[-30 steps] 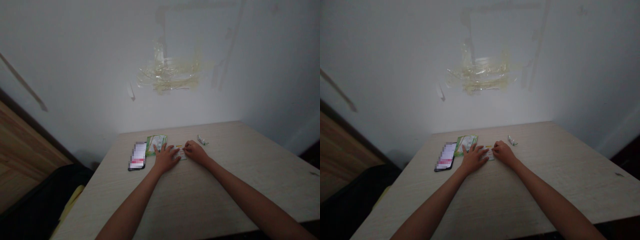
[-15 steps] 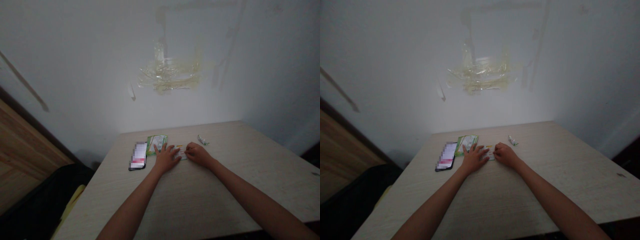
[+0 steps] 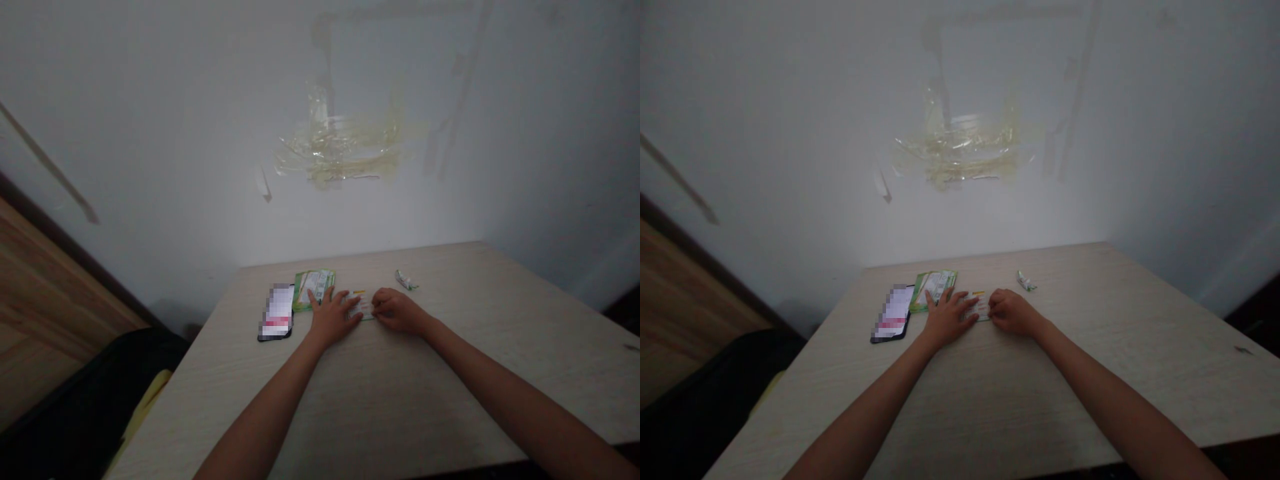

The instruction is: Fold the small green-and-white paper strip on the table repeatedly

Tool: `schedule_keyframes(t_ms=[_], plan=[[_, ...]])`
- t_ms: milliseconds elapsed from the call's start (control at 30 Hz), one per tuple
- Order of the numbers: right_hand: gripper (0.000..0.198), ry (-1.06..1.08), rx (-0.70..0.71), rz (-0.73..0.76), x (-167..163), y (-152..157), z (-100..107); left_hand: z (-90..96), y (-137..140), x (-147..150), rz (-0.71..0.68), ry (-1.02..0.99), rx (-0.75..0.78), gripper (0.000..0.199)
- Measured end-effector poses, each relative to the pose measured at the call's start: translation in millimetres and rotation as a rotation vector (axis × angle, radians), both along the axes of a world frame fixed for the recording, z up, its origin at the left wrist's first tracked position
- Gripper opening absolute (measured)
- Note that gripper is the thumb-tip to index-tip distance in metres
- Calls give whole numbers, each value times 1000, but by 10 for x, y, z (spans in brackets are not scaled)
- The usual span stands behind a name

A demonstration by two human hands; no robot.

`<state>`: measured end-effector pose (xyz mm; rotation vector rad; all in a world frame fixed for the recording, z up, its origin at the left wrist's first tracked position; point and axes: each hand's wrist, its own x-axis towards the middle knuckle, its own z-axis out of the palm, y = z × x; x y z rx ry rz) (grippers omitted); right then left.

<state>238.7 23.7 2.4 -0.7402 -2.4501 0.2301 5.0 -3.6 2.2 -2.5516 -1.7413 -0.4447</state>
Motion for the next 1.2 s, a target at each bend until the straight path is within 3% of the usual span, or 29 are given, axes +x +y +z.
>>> schedule_keyframes(t_ms=[233, 633, 733, 900, 1200], plan=[[17, 72, -21, 112, 6, 7, -27, -22, 7, 3, 6, -3, 17, 44], [17, 120, -98, 137, 12, -26, -20, -5, 0, 6, 4, -11, 18, 45], [15, 152, -108, 99, 23, 3, -82, -2, 3, 11, 4, -4, 15, 44], [16, 163, -105, -104, 36, 68, -174, 25, -9, 16, 1, 9, -3, 45], [13, 122, -124, -87, 41, 96, -212, 5, -6, 16, 2, -19, 2, 45]])
